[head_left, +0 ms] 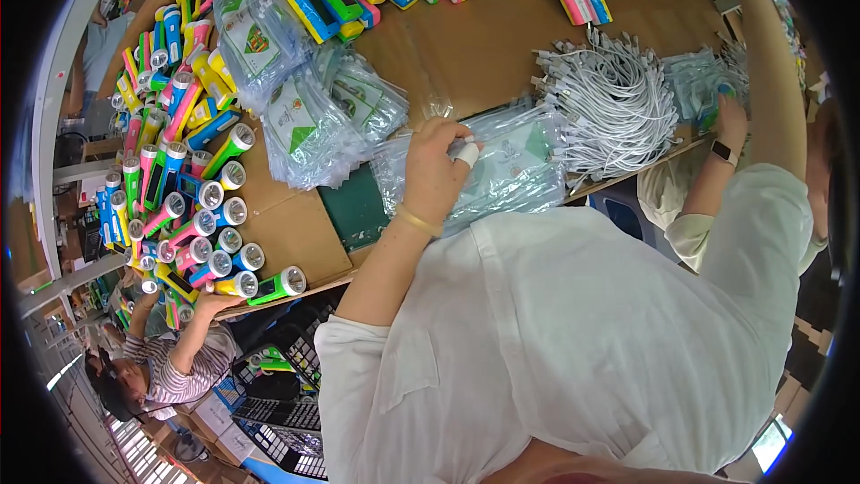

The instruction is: Packing various colored flashlights and USB cables into plastic bags.

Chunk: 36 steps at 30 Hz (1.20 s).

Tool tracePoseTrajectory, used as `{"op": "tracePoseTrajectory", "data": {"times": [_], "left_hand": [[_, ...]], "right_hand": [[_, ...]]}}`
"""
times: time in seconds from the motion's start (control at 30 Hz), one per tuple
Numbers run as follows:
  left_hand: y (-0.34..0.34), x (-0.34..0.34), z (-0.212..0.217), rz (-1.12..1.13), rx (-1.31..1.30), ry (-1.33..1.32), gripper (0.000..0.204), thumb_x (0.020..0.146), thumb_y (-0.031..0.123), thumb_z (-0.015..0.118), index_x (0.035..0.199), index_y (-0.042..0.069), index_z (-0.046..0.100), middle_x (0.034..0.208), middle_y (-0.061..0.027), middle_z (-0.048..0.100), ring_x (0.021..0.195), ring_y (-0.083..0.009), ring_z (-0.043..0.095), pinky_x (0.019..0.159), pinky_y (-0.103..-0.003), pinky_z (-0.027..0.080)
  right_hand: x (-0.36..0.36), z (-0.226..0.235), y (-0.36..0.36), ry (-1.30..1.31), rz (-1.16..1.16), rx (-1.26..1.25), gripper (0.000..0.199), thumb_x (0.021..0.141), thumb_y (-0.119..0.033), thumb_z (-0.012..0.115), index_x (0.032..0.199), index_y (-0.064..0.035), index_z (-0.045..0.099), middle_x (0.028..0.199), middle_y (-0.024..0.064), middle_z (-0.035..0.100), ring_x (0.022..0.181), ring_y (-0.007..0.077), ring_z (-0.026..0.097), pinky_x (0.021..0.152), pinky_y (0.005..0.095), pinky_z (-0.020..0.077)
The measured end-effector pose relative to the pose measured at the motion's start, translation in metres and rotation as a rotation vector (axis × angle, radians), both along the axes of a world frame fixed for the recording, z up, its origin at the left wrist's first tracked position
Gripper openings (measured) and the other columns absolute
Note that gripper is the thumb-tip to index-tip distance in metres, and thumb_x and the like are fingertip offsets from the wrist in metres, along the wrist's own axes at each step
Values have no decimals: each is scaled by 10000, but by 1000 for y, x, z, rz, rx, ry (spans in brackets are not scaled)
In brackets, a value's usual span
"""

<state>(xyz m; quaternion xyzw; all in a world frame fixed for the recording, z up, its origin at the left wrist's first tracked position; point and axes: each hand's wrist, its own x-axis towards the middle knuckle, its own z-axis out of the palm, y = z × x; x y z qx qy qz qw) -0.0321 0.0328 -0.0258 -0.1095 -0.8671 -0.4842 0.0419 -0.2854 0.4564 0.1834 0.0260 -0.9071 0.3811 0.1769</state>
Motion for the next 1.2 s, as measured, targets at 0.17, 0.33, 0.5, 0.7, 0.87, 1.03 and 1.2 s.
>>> {"op": "tracePoseTrajectory", "data": {"times": [0.17, 0.33, 0.5, 0.7, 0.87, 1.03, 1.2], "left_hand": [[3, -5, -2, -85, 52, 86, 182, 768, 39, 789, 919, 15, 691, 906, -114, 651, 845, -274, 607, 754, -351, 495], [-2, -6, 0, -126, 118, 64, 161, 777, 19, 772, 919, 23, 696, 898, -111, 651, 837, -267, 616, 743, -339, 500], [-35, 5, 8, -67, -1, 161, 118, 808, 36, 756, 911, 27, 699, 906, -107, 671, 842, -263, 626, 760, -328, 504], [-51, 20, 11, 20, 58, 54, 139, 817, 44, 759, 936, 14, 694, 868, -90, 657, 815, -212, 615, 777, -302, 490], [-55, 25, 10, 59, 152, -18, 145, 798, 25, 758, 930, 28, 699, 874, -88, 689, 805, -229, 631, 756, -323, 493], [-60, 32, 13, 115, 205, -89, 165, 845, 55, 769, 981, 1, 694, 906, -73, 715, 804, -127, 643, 751, -250, 506], [-55, 30, 13, 80, 224, -62, 148, 868, 41, 736, 1009, 11, 703, 917, -90, 714, 805, -166, 654, 751, -276, 515]], "right_hand": [[140, -96, -144, -482, 595, -162, 328, 846, -121, 780, 1150, -39, 685, 1011, 45, 701, 958, 165, 669, 853, 319, 528], [200, -151, -213, -248, 866, 195, 167, 811, -108, 754, 956, -52, 692, 915, 88, 654, 911, 277, 643, 787, 392, 525], [196, -164, -206, -244, 845, 166, 109, 791, -58, 737, 873, -59, 665, 900, 79, 633, 916, 301, 625, 773, 401, 513], [199, -163, -227, -101, 889, 102, 222, 824, -56, 714, 1036, -108, 670, 925, 64, 635, 916, 304, 634, 795, 422, 515], [206, -174, -251, -123, 1041, 65, 330, 836, -17, 690, 1118, -187, 666, 958, 39, 614, 882, 289, 634, 763, 420, 515], [203, -170, -249, -144, 1076, 148, 389, 813, 7, 696, 1159, -170, 681, 892, 55, 567, 835, 283, 604, 741, 413, 500], [203, -176, -249, -58, 1072, 250, 259, 840, -48, 694, 1081, -142, 705, 879, 53, 574, 836, 280, 610, 738, 405, 505]]}}
